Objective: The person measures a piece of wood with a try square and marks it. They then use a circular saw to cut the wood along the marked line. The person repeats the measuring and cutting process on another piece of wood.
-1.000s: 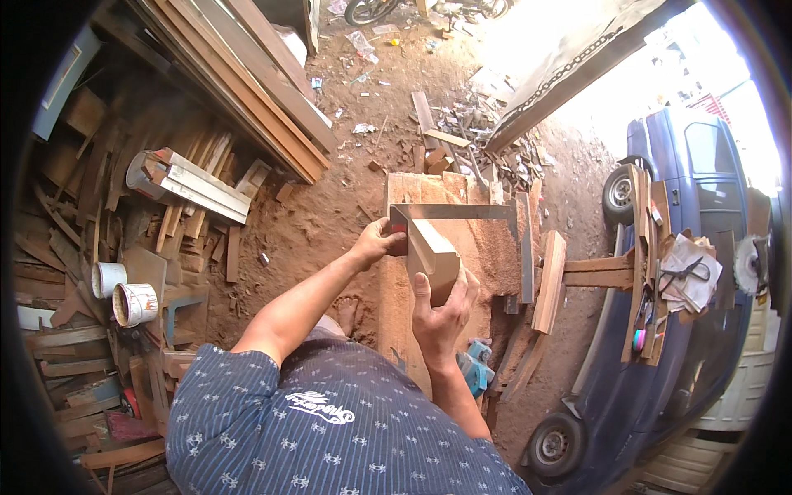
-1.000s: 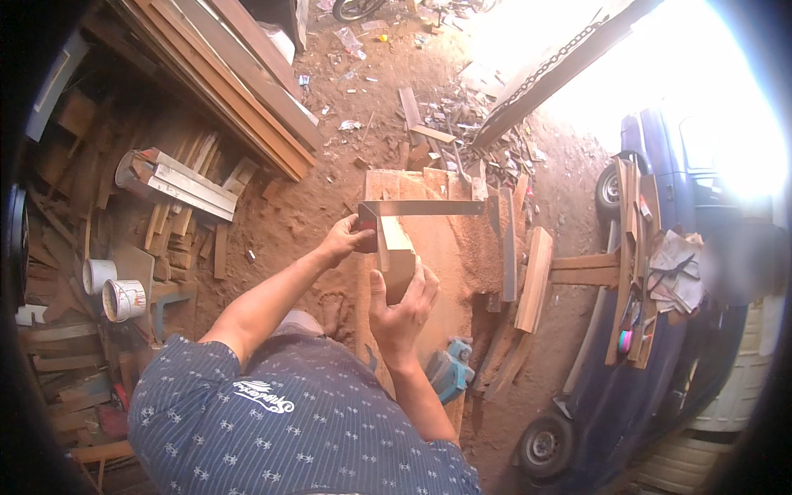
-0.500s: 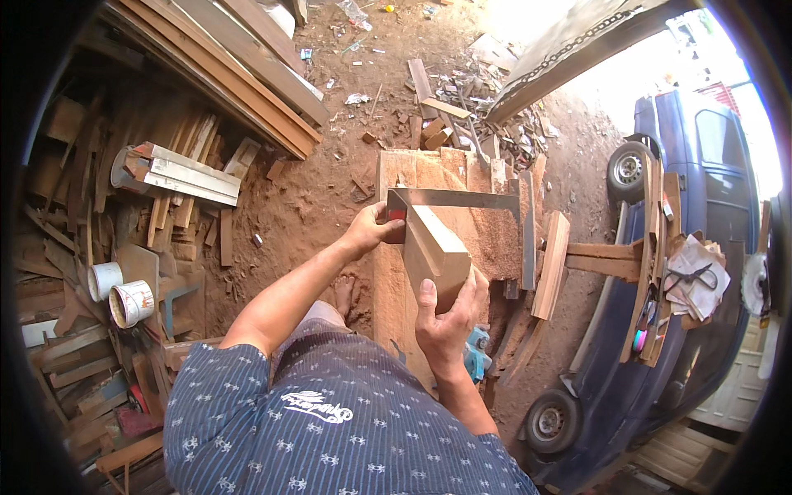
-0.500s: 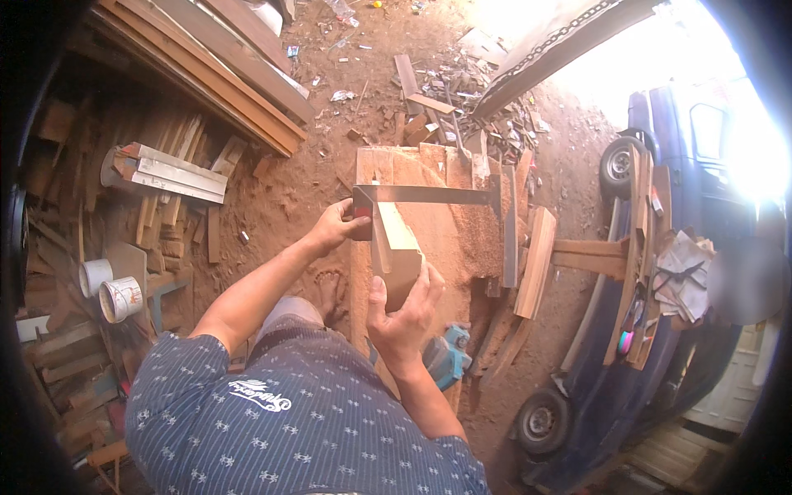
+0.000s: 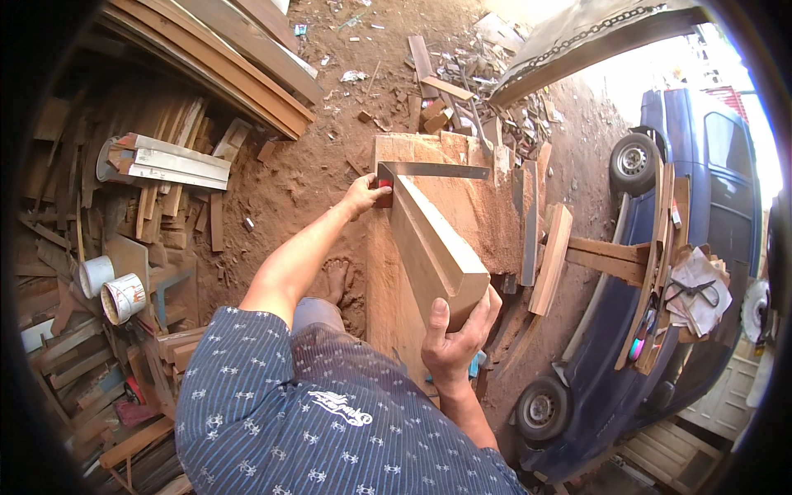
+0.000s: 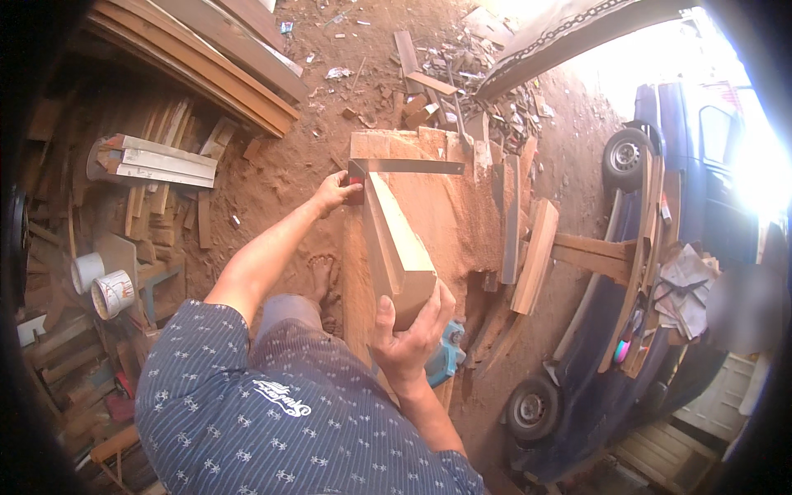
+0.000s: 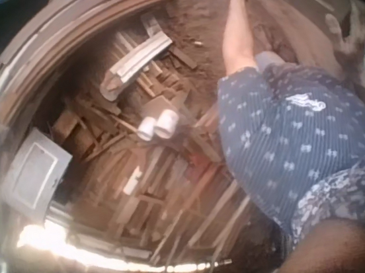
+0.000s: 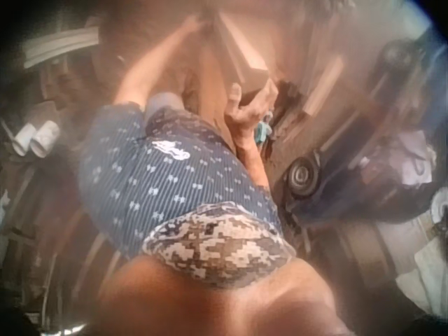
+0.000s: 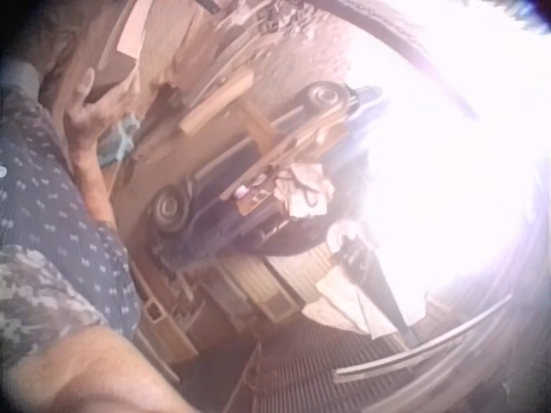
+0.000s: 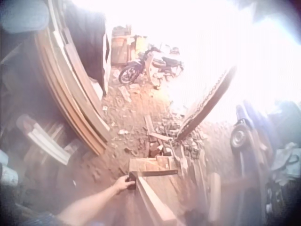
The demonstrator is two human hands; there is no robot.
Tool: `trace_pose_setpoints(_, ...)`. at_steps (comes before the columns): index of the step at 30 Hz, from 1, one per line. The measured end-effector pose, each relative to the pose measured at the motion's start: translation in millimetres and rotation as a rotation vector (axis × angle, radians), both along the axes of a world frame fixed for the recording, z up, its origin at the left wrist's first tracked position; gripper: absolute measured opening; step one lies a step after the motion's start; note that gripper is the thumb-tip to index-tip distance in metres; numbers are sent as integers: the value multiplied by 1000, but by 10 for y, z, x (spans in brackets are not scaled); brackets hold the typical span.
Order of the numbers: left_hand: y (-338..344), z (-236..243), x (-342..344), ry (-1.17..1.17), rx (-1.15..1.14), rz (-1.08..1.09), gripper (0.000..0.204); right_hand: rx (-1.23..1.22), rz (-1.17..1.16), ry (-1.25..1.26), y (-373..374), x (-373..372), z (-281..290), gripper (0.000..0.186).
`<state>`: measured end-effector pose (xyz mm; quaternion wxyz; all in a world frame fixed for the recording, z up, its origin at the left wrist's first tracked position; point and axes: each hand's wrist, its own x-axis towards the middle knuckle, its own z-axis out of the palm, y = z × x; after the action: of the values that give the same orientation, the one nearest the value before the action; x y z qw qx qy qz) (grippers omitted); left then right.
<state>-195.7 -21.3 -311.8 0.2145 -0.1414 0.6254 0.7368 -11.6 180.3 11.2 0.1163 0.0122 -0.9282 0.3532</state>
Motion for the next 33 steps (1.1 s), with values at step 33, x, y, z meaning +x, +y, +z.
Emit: trace_pose_setpoints(33, -21, 688, 259, -86, 94, -59, 43, -30, 25, 15, -248, -97, 65, 72)
